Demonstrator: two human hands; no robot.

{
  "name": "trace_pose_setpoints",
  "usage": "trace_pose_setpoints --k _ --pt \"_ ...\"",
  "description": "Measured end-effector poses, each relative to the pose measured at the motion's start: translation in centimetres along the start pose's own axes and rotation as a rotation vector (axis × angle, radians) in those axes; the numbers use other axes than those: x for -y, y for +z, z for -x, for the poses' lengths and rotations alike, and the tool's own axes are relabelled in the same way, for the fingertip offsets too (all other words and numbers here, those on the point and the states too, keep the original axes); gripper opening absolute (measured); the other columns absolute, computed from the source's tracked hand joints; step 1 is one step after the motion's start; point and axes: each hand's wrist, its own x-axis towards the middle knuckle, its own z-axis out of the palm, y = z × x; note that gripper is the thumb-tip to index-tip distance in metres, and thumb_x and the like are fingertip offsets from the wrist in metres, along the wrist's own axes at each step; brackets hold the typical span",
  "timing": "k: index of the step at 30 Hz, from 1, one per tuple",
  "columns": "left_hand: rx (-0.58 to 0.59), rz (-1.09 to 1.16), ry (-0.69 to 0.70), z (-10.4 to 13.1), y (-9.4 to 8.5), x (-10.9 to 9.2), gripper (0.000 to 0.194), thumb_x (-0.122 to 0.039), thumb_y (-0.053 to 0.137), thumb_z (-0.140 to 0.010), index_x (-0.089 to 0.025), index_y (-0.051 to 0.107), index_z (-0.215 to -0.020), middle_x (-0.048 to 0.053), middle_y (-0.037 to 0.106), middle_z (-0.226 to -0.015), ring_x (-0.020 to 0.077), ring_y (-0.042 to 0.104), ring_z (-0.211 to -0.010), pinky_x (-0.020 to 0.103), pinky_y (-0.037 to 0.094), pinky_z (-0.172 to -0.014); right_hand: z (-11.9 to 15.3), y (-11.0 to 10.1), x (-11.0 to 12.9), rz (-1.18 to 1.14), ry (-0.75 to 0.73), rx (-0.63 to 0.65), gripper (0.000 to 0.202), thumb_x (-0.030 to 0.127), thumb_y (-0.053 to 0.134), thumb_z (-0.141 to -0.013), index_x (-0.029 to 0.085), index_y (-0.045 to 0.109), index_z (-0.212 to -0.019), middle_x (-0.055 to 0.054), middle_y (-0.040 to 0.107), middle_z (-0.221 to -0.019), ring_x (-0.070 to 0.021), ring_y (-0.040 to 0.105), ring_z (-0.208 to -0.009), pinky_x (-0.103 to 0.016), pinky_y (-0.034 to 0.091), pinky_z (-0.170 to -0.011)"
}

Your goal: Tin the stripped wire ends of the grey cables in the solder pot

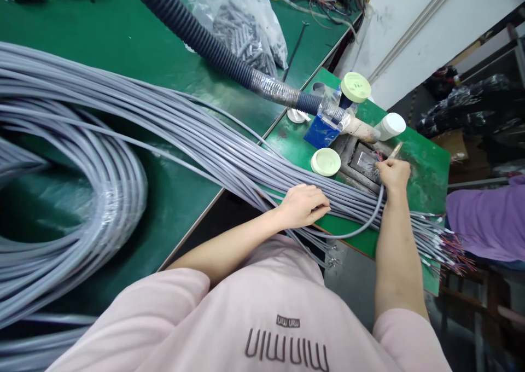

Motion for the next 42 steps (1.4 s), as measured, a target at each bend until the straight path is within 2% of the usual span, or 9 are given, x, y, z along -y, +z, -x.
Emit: trace_pose_setpoints --k 12,21,25,29,32,35,37,40,42 --pt "-0.006 -0.01 0.015 0.1 0.0 0.0 0.025 -0.036 0.047 -0.095 -0.02 0.064 -0.087 0.001 0.067 -0.078 0.0128 0.058 -0.075 0.029 0.035 -0.068 0.3 -0.3 0.8 0.04 0.011 0.041 0.03 0.034 0.059 -0.065 0.016 0.079 -0.078 -0.01 0.072 -0.07 -0.027 0.067 -0.076 -0.033 0.048 -0.071" --pt "0.005 -0.011 0.012 0.0 0.0 0.0 0.027 -0.036 0.045 -0.096 -0.02 0.064 -0.087 0.002 0.067 -0.079 0.013 0.058 -0.075 0.028 0.035 -0.069 0.3 -0.3 1.0 0.03 0.028 0.041 0.028 0.034 0.06 -0.065 0.017 0.079 -0.076 -0.009 0.071 -0.069 -0.0258 0.065 -0.074 -0.033 0.047 -0.07" --pt "-0.008 -0.013 0.011 0.0 0.1 0.1 0.026 -0.036 0.046 -0.095 -0.02 0.064 -0.086 0.002 0.067 -0.078 0.0128 0.058 -0.075 0.028 0.035 -0.068 0.7 -1.1 1.0 -0.05 0.005 -0.013 0.023 0.033 0.061 -0.065 0.015 0.076 -0.068 -0.003 0.06 -0.054 -0.0206 0.059 -0.064 -0.03 0.043 -0.063" --pt "-0.014 0.027 -0.005 0.0 0.1 0.1 0.024 -0.036 0.05 -0.093 -0.02 0.065 -0.085 0.002 0.067 -0.077 0.0124 0.058 -0.073 0.029 0.035 -0.067 4.2 -3.6 2.4 -0.343 -0.04 -0.076 0.024 0.036 0.064 -0.067 0.015 0.067 -0.057 0.003 0.043 -0.046 -0.0136 0.047 -0.052 -0.027 0.036 -0.055" --pt "-0.086 0.231 -0.107 -0.3 0.1 -0.6 0.024 -0.038 0.056 -0.09 -0.018 0.067 -0.08 0.002 0.066 -0.072 0.0117 0.057 -0.07 0.028 0.038 -0.068 9.1 -5.6 4.4 -0.712 0.024 -0.073 0.022 0.035 0.065 -0.069 0.017 0.061 -0.056 0.003 0.048 -0.05 -0.0124 0.047 -0.052 -0.026 0.038 -0.054" --pt "-0.242 0.672 -0.327 -0.8 0.7 -1.7 0.026 -0.041 0.066 -0.083 -0.015 0.066 -0.082 0.001 0.063 -0.07 0.0095 0.054 -0.063 0.025 0.042 -0.063 14.1 -6.6 6.7 -1.105 0.105 -0.01 0.023 0.029 0.068 -0.069 0.019 0.056 -0.052 0.004 0.048 -0.05 -0.0138 0.054 -0.057 -0.027 0.043 -0.061" --pt "-0.288 0.998 -0.445 -1.3 1.5 -2.5 0.032 -0.041 0.074 -0.075 -0.014 0.065 -0.09 0.001 0.063 -0.072 0.0084 0.054 -0.062 0.023 0.044 -0.061 16.6 -6.5 8.0 -1.307 0.156 0.056 0.021 0.024 0.069 -0.068 0.019 0.056 -0.051 0.004 0.047 -0.05 -0.0126 0.053 -0.057 -0.027 0.044 -0.063" --pt "-0.272 1.346 -0.5 -1.8 3.0 -3.6 0.041 -0.037 0.082 -0.066 -0.014 0.064 -0.095 0.0 0.065 -0.077 0.0088 0.06 -0.069 0.023 0.048 -0.067 19.0 -6.0 9.3 -1.441 0.199 0.162 0.024 0.023 0.07 -0.069 0.019 0.055 -0.051 0.005 0.045 -0.05 -0.0105 0.047 -0.054 -0.025 0.041 -0.058" --pt "-0.285 1.453 -0.513 -2.0 3.7 -4.3 0.039 -0.034 0.084 -0.064 -0.014 0.064 -0.091 0.0 0.066 -0.078 0.0086 0.061 -0.07 0.023 0.049 -0.069 19.9 -5.7 9.6 -1.463 0.221 0.221 0.026 0.025 0.071 -0.07 0.018 0.054 -0.051 0.005 0.043 -0.051 -0.009 0.042 -0.052 -0.023 0.037 -0.053"
